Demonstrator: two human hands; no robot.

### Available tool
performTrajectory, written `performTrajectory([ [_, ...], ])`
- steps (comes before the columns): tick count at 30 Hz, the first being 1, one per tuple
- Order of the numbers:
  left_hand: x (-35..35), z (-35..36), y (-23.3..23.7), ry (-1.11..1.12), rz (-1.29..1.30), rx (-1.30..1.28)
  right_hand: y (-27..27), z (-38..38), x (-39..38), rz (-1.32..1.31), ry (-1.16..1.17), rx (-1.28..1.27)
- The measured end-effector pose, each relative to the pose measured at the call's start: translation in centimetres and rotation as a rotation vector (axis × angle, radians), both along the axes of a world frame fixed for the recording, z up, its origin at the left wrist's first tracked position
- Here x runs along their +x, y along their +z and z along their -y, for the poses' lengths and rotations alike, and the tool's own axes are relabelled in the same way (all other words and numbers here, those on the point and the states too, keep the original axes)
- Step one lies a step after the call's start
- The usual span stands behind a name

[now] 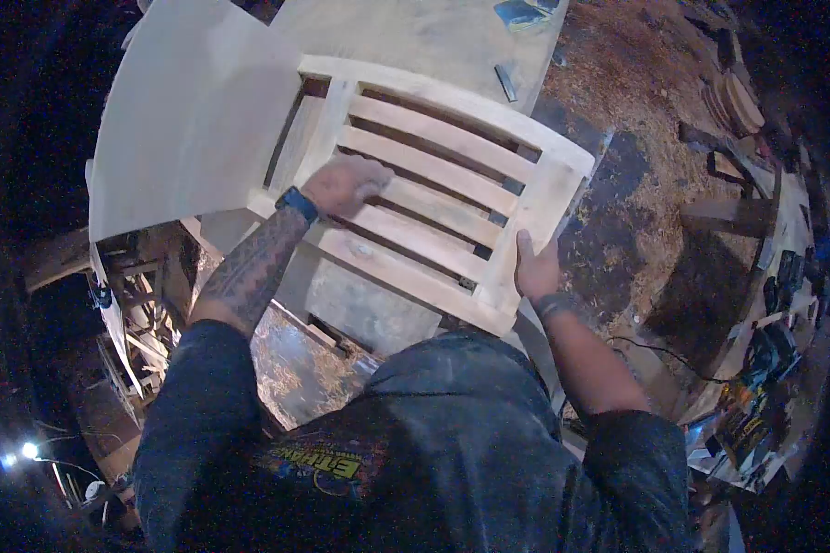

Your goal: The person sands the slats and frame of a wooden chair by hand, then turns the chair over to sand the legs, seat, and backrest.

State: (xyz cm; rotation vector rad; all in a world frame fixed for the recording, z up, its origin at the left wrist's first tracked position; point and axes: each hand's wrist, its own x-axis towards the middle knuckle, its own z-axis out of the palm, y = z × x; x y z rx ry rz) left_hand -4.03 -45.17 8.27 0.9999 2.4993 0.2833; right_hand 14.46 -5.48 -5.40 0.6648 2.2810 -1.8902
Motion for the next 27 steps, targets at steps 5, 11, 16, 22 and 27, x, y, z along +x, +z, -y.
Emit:
performTrajectory([
  [5,-2.0,1.3,0.6,0.119,0.118,0.038,-0.5,0.3,0.2,-0.001,-0.041,0.096],
  [11,2.0,-1.5,-2.1,-0.013,-0.095,0.179,-0.5,0.1,0.0,-0.058,-0.027,-0.048],
  [16,-1.3,2.0,4.9,0.723,0.142,0.19,0.3,-0.3,0.2,0.048,-0.006,0.053],
  [22,-1.5,0.5,-3.0,0.051,-0.41,0.07,0.1,0.1,0.2,0.0,-0.017,0.042],
  [27,-2.4,-3.5,0.0,-0.117,0.04,0.084,-1.2,0.0,0.4,0.022,-0.048,0.004],
])
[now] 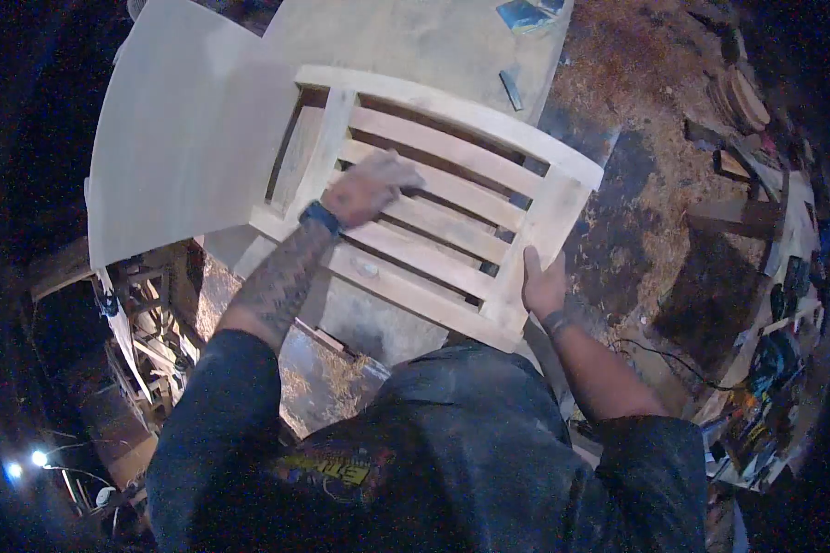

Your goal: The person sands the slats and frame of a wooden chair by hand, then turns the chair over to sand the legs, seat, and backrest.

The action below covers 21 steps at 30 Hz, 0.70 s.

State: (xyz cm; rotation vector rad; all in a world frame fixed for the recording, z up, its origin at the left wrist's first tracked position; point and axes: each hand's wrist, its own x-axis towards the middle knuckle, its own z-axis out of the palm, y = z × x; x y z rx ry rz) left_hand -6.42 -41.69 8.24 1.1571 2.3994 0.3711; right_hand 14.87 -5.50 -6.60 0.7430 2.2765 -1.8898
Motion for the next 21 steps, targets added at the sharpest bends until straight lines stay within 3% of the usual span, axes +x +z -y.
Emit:
performTrajectory([
  [1,-0.3,1.5,-1.2,0.151,-0.145,0.161,0.0,0.1,0.0,0.001,-0.002,0.005],
  [4,-1.0,1.9,-2.0,0.202,-0.276,0.052,0.0,0.1,0.0,-0.03,-0.031,-0.004],
  [8,-2.2,3.4,-1.0,0.007,-0.186,0.126,0.7,0.2,-0.3,-0.056,-0.013,-0.005],
  [11,-2.4,3.2,-3.0,0.088,-0.197,0.078,0.8,0.1,0.1,-0.022,-0.018,-0.007],
  [13,-0.8,0.2,-0.1,-0.016,-0.231,0.116,0.8,0.5,-0.5,-0.026,-0.021,-0.022],
  [16,-4.2,1.6,-1.2,0.035,-0.064,0.107,1.9,0.3,-0.6,0.006,0.001,0.018],
  [17,-4.7,2.7,0.1,0.231,0.105,0.099,2.8,0.3,-0.8,0.041,0.012,0.049],
  [20,-3.0,2.1,-4.2,-0.029,-0.325,0.038,0.3,-0.1,0.3,0.01,-0.022,-0.013],
  [21,-1.5,-1.1,1.1,0.012,-0.159,-0.042,-1.0,0.0,0.3,-0.029,-0.04,-0.066],
])
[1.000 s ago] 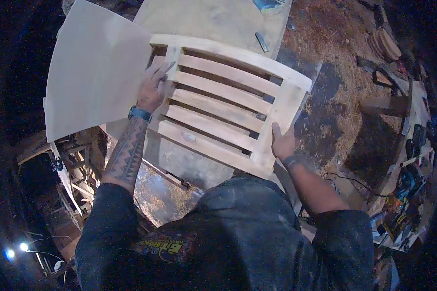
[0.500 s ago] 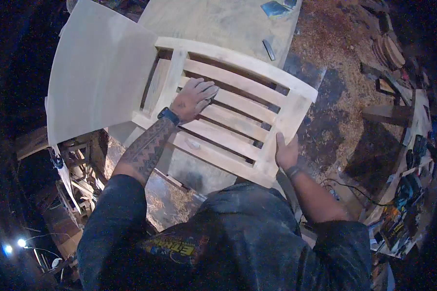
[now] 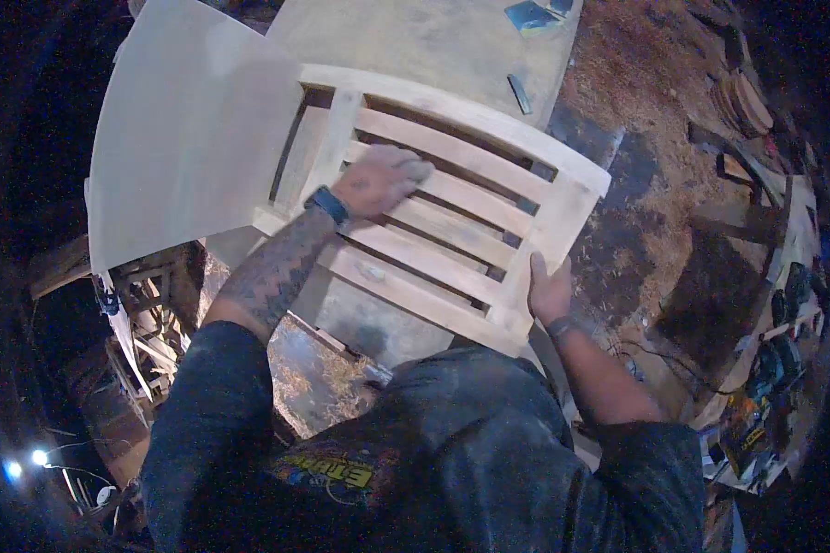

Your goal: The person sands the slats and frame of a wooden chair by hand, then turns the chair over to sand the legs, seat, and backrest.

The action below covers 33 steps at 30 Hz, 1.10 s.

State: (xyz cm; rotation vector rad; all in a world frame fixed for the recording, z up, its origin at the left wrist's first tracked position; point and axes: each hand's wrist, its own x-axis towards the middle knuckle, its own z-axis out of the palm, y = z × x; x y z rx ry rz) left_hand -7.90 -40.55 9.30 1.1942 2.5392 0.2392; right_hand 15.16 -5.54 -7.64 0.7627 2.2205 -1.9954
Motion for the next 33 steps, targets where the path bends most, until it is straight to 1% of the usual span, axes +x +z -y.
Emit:
performTrajectory([
  [3,-2.1,3.5,-3.6,0.034,-0.015,0.119,1.5,-0.1,-0.4,0.028,0.04,0.063],
  [4,-3.5,4.8,-2.4,0.203,0.211,0.134,2.1,-0.2,-0.5,0.036,0.042,0.088],
  [6,-1.6,4.2,-3.9,0.122,-0.037,0.094,2.8,0.1,-0.4,0.061,0.05,0.126],
  [7,-0.4,4.0,-4.1,0.089,-0.171,0.068,2.0,0.2,-0.2,0.036,0.027,0.077],
  [8,1.2,2.1,-4.3,0.072,-0.186,0.048,0.1,0.0,0.3,0.009,0.008,0.025],
  [10,1.0,1.8,-4.9,0.132,-0.081,0.175,0.8,0.4,-0.7,0.009,0.007,0.021],
  [11,1.3,1.6,-5.5,0.164,-0.02,0.247,1.3,0.1,-0.5,0.047,0.031,0.069],
  [12,-0.3,3.0,-4.6,0.018,-0.101,0.124,2.4,-0.1,-0.5,0.087,0.054,0.119],
  [13,-1.1,4.5,-4.5,-0.053,-0.235,0.148,2.9,-0.2,-0.1,0.088,0.047,0.118],
  [14,-0.4,4.4,-5.2,0.104,-0.135,0.114,3.3,0.0,0.1,0.086,0.043,0.113],
  [15,0.1,3.5,-4.5,0.26,-0.046,0.075,3.4,0.3,-0.5,0.072,0.038,0.105],
  [18,2.5,0.9,-3.4,0.082,-0.158,0.242,-0.3,0.3,-0.3,-0.036,-0.049,-0.143],
  [21,-1.1,4.5,-3.3,0.15,0.064,0.094,2.5,-0.1,-0.5,0.038,0.062,0.123],
  [22,-0.8,5.8,-2.8,0.106,-0.17,0.096,2.5,-0.2,0.0,0.068,0.049,0.118],
  [24,2.0,4.1,-3.6,0.147,-0.222,0.082,2.4,0.1,-0.3,0.104,0.031,0.098],
  [25,2.8,3.8,-4.0,0.167,-0.253,0.074,2.1,0.4,-0.5,0.077,0.028,0.073],
  [26,2.5,4.2,-4.9,0.155,-0.226,0.053,1.8,0.5,-0.5,0.051,0.024,0.055],
  [27,1.4,4.5,-4.3,0.161,-0.182,-0.021,1.7,0.1,-0.5,0.028,0.023,0.045],
  [29,-1.0,6.6,-2.4,0.173,-0.084,-0.168,3.4,0.0,-0.8,0.076,0.039,0.101],
  [30,-1.0,7.5,-2.9,0.367,0.134,0.119,4.1,0.4,-0.7,0.101,0.046,0.122],
  [33,2.9,4.1,-5.1,0.26,-0.176,-0.074,1.6,0.2,-0.6,-0.019,0.026,-0.071],
])
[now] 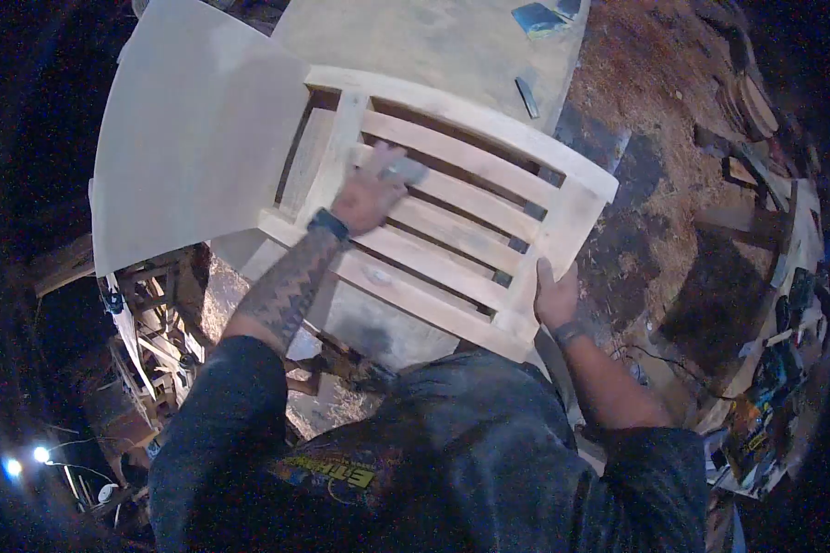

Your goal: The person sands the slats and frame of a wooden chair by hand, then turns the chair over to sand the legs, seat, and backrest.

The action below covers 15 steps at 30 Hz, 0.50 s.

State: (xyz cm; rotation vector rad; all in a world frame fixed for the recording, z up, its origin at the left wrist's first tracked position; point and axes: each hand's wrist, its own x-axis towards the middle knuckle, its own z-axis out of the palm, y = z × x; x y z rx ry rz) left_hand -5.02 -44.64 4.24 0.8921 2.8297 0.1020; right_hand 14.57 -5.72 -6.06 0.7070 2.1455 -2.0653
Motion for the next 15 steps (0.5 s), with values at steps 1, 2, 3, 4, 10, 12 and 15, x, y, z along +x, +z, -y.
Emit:
performTrajectory([
  [1,0.9,-1.8,2.3,0.003,0.027,-0.024,-0.4,0.2,-0.3,-0.01,0.007,0.025],
  [2,0.0,-1.0,1.7,0.013,0.105,0.113,-0.7,0.0,-0.1,-0.012,0.013,0.056],
  [3,-1.7,0.7,0.7,0.025,0.187,0.254,-0.7,-0.4,0.3,-0.01,0.023,0.089],
  [4,-3.0,2.0,0.0,0.038,0.269,0.394,-0.4,-0.6,0.4,0.005,0.027,0.102],
  [10,-0.2,-0.6,2.5,0.081,0.048,0.118,0.1,0.2,-0.2,0.02,-0.006,0.038],
  [12,-3.5,2.1,0.9,0.037,0.241,0.333,1.6,0.0,0.0,0.073,0.042,0.158],
  [15,0.1,-0.2,1.2,0.064,0.087,0.151,0.4,0.0,0.0,-0.009,0.005,0.065],
])
